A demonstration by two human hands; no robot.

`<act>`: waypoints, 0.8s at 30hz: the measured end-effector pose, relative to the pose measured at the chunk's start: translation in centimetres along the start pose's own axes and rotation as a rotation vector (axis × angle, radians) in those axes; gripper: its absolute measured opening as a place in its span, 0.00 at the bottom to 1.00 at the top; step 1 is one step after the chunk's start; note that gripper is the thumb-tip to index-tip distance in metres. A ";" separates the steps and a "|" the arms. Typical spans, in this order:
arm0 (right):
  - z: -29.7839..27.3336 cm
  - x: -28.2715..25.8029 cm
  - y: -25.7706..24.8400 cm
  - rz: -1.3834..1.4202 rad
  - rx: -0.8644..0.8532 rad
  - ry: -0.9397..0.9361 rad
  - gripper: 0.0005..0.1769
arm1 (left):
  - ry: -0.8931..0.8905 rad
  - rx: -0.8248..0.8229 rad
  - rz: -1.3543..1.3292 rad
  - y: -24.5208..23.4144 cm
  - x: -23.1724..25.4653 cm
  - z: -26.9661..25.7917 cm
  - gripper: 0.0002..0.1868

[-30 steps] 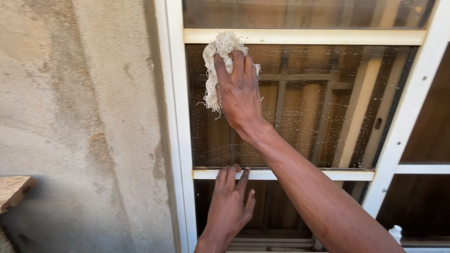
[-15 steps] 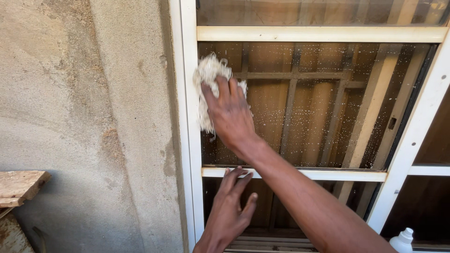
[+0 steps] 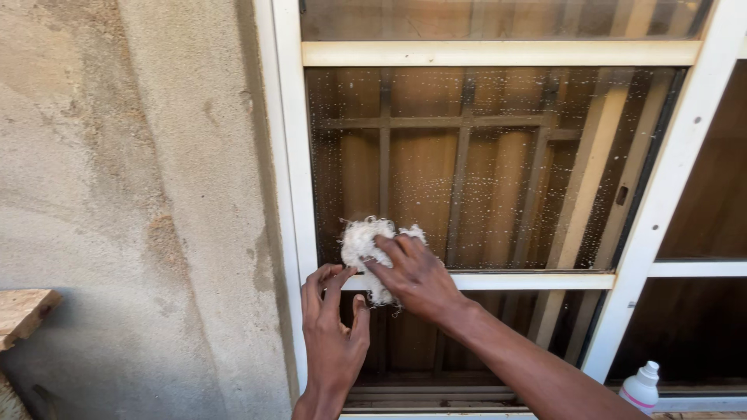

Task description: The person cleans a window by spraying it with a spray bottle, scrubbing it with a mesh pad, and wiping the glass with a cloth before rinsing and wringing the cloth in a bucket of water.

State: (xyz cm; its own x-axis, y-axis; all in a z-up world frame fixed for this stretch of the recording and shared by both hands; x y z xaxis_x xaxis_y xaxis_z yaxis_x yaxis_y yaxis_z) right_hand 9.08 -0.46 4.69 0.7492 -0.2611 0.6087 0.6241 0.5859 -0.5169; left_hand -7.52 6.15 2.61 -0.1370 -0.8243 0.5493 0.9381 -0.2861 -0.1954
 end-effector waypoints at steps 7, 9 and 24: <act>-8.4 7.2 0.3 -0.080 0.150 0.278 0.23 | 0.055 -0.199 -0.038 3.5 0.9 -0.1 0.23; -11.1 9.0 0.0 -0.088 0.159 0.339 0.24 | 0.073 -0.224 -0.073 4.3 1.2 -0.3 0.23; -17.2 19.4 -7.8 -0.179 0.346 0.790 0.32 | 0.112 -0.169 0.103 7.0 0.2 -0.2 0.20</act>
State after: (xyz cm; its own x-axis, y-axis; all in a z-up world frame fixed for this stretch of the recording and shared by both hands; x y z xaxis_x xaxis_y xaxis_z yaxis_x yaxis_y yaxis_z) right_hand 22.55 -23.25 10.14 0.6609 -0.7504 0.0027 0.7405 0.6516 -0.1646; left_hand -1.09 3.87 1.21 -0.0864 -0.8998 0.4277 0.8834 -0.2677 -0.3846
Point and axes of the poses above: each hand's wrist, its own z-axis towards the middle knuckle, its own y-axis out of the palm, x = y × z, the point moved 3 cm from there along z, towards the middle knuckle, and after that the axes turned 4 degrees about -z, right-handed, at the moved point
